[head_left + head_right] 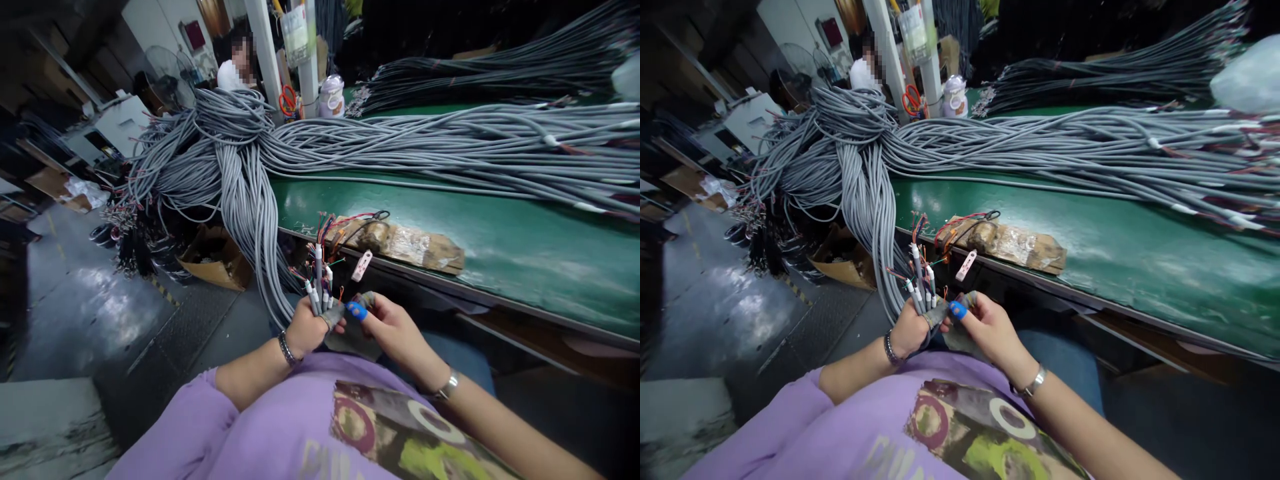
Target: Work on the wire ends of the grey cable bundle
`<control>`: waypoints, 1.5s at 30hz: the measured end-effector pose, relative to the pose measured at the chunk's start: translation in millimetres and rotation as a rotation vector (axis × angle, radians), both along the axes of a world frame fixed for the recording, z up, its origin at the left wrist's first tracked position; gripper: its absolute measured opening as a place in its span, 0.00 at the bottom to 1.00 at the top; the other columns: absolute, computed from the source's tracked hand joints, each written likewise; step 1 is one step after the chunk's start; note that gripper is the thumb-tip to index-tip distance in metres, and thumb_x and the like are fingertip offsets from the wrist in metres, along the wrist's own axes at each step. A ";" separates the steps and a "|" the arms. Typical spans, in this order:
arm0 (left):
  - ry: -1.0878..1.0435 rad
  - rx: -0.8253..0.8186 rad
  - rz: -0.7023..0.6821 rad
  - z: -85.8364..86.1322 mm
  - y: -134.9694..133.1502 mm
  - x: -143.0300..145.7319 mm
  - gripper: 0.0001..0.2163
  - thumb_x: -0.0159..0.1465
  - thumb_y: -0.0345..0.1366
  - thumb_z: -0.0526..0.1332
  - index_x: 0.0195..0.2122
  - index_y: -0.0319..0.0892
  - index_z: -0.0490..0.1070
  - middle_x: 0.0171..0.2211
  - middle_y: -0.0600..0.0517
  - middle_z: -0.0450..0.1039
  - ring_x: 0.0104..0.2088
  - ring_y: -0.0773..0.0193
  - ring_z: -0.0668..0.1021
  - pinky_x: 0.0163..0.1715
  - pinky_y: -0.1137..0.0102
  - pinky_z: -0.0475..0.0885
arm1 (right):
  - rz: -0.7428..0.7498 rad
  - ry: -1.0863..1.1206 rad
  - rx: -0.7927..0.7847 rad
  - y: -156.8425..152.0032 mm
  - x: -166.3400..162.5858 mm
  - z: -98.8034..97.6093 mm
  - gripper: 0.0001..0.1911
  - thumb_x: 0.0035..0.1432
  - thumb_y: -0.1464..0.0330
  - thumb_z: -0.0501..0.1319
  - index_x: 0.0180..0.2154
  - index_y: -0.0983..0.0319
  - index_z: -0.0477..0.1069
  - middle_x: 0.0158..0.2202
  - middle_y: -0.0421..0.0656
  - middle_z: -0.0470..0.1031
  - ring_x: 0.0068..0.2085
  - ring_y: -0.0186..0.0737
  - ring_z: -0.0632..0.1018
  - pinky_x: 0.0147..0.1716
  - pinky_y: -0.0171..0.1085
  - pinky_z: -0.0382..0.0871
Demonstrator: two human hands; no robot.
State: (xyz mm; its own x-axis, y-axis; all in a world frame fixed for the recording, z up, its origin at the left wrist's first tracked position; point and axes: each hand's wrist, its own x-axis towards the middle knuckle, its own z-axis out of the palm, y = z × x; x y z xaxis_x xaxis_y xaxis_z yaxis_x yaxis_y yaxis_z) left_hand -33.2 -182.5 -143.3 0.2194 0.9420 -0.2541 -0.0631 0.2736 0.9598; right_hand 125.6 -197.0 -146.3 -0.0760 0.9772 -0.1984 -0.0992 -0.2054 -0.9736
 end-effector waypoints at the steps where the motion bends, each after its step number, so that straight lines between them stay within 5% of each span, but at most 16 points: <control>1: -0.004 -0.002 -0.009 -1.0 -0.1 0.0 0.22 0.46 0.51 0.73 0.28 0.37 0.72 0.21 0.52 0.72 0.22 0.67 0.74 0.24 0.71 0.73 | 0.024 -0.015 0.014 0.3 -0.2 0.9 0.22 0.42 0.50 0.71 0.26 0.60 0.69 0.20 0.36 0.66 0.21 0.31 0.64 0.20 0.33 0.60; 9: -0.011 -0.123 -0.223 2.1 1.2 -9.4 0.21 0.39 0.46 0.76 0.25 0.36 0.71 0.19 0.52 0.72 0.20 0.67 0.75 0.24 0.70 0.74 | 0.087 -0.007 0.051 3.8 -5.9 7.6 0.18 0.46 0.53 0.68 0.23 0.59 0.67 0.21 0.38 0.68 0.22 0.34 0.66 0.22 0.34 0.63; 18: -0.215 -0.100 0.197 11.2 5.8 -0.9 0.21 0.41 0.47 0.75 0.22 0.36 0.71 0.17 0.54 0.69 0.18 0.70 0.72 0.20 0.74 0.71 | 0.012 0.039 0.004 3.6 -9.9 4.3 0.16 0.50 0.56 0.65 0.24 0.59 0.66 0.19 0.35 0.64 0.22 0.32 0.64 0.23 0.33 0.61; 23: -0.133 -0.094 0.125 5.7 2.0 2.3 0.20 0.41 0.47 0.75 0.23 0.36 0.70 0.17 0.54 0.69 0.18 0.70 0.72 0.19 0.74 0.69 | 0.070 0.049 0.034 7.6 -9.0 12.9 0.21 0.46 0.49 0.68 0.31 0.59 0.69 0.24 0.38 0.70 0.24 0.35 0.69 0.23 0.34 0.64; 28: -0.087 -0.089 0.120 -0.6 0.0 3.6 0.20 0.39 0.46 0.75 0.23 0.37 0.70 0.18 0.55 0.69 0.19 0.70 0.72 0.20 0.74 0.69 | 0.080 0.072 -0.017 10.9 -13.4 20.2 0.21 0.42 0.50 0.71 0.28 0.58 0.68 0.21 0.38 0.71 0.23 0.36 0.70 0.23 0.36 0.65; 38: -0.121 -0.074 0.178 2.1 4.7 1.4 0.19 0.43 0.46 0.73 0.24 0.37 0.71 0.18 0.54 0.69 0.19 0.70 0.71 0.20 0.74 0.69 | -0.013 0.201 -0.124 -1.0 1.4 -4.6 0.16 0.44 0.57 0.70 0.25 0.60 0.69 0.19 0.35 0.64 0.21 0.32 0.64 0.23 0.34 0.62; 43: -0.072 -0.085 0.083 6.4 1.4 -1.5 0.20 0.42 0.48 0.74 0.22 0.37 0.70 0.16 0.53 0.68 0.17 0.70 0.70 0.18 0.74 0.68 | 0.018 0.229 -0.122 5.9 9.0 4.7 0.19 0.45 0.55 0.71 0.36 0.59 0.75 0.35 0.44 0.78 0.35 0.41 0.77 0.33 0.38 0.72; 45: -0.048 -0.081 0.063 7.3 0.5 -1.5 0.19 0.43 0.47 0.73 0.23 0.37 0.70 0.17 0.54 0.69 0.18 0.70 0.70 0.18 0.74 0.68 | 0.084 0.137 -0.054 8.6 4.1 10.5 0.21 0.44 0.54 0.71 0.37 0.59 0.74 0.35 0.45 0.79 0.36 0.43 0.78 0.34 0.38 0.72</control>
State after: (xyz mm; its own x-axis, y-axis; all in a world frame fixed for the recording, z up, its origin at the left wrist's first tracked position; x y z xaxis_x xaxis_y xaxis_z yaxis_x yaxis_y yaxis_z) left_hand -34.7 -182.0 -136.0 0.1743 0.9309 -0.3211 -0.1276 0.3447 0.9300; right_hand 129.7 -188.3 -135.8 -0.1864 0.9546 -0.2325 -0.2107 -0.2700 -0.9395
